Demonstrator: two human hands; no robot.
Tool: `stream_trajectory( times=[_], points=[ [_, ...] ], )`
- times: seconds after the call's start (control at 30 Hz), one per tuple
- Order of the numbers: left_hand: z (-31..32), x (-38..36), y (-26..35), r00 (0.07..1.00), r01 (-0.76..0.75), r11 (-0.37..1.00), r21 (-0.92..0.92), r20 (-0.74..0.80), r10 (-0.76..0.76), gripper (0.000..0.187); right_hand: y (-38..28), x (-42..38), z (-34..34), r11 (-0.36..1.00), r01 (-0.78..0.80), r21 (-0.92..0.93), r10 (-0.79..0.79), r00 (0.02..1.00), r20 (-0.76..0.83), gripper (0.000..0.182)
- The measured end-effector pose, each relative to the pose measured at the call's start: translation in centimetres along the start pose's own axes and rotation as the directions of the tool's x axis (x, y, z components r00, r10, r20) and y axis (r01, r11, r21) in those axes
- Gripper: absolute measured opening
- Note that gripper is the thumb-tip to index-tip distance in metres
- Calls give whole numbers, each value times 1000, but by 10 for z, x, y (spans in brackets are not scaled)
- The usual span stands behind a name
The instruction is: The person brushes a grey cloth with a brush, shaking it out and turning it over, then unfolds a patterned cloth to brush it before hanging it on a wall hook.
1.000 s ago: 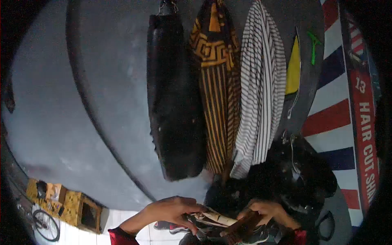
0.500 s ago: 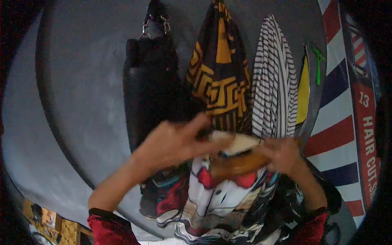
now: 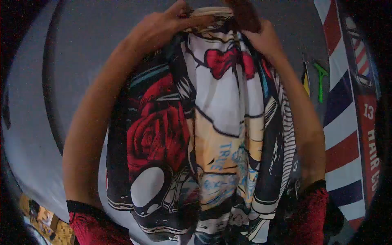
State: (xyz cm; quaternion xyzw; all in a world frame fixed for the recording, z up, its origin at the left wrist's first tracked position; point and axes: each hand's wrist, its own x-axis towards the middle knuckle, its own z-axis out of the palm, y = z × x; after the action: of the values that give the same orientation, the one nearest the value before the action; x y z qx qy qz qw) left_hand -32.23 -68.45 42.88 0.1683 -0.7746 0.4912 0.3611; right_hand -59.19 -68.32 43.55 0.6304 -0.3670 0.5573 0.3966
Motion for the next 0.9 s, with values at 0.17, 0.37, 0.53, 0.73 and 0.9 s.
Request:
stream_trajectory(
  times=[0.17,0.37,0.53,0.73,0.9],
  points=[
    [28,27,-14,979,126,992,-4,-164,-125,39,-17,28,4,975,-217,47,208,967,147,42],
    [80,46,-70,929,256,966,25,-283,-239,46,-35,56,42,947,-306,97,299,951,83,48],
    [47,49,-32,823,548,834,-70,-132,-552,33,-55,56,41,917,-383,113,381,924,42,52],
    [56,60,-31,721,650,733,-197,-143,-678,39,-51,54,43,908,-379,180,363,925,115,54],
    [79,53,-36,748,602,743,-291,-120,-653,53,-38,46,67,914,-402,52,391,908,150,51]
  ],
)
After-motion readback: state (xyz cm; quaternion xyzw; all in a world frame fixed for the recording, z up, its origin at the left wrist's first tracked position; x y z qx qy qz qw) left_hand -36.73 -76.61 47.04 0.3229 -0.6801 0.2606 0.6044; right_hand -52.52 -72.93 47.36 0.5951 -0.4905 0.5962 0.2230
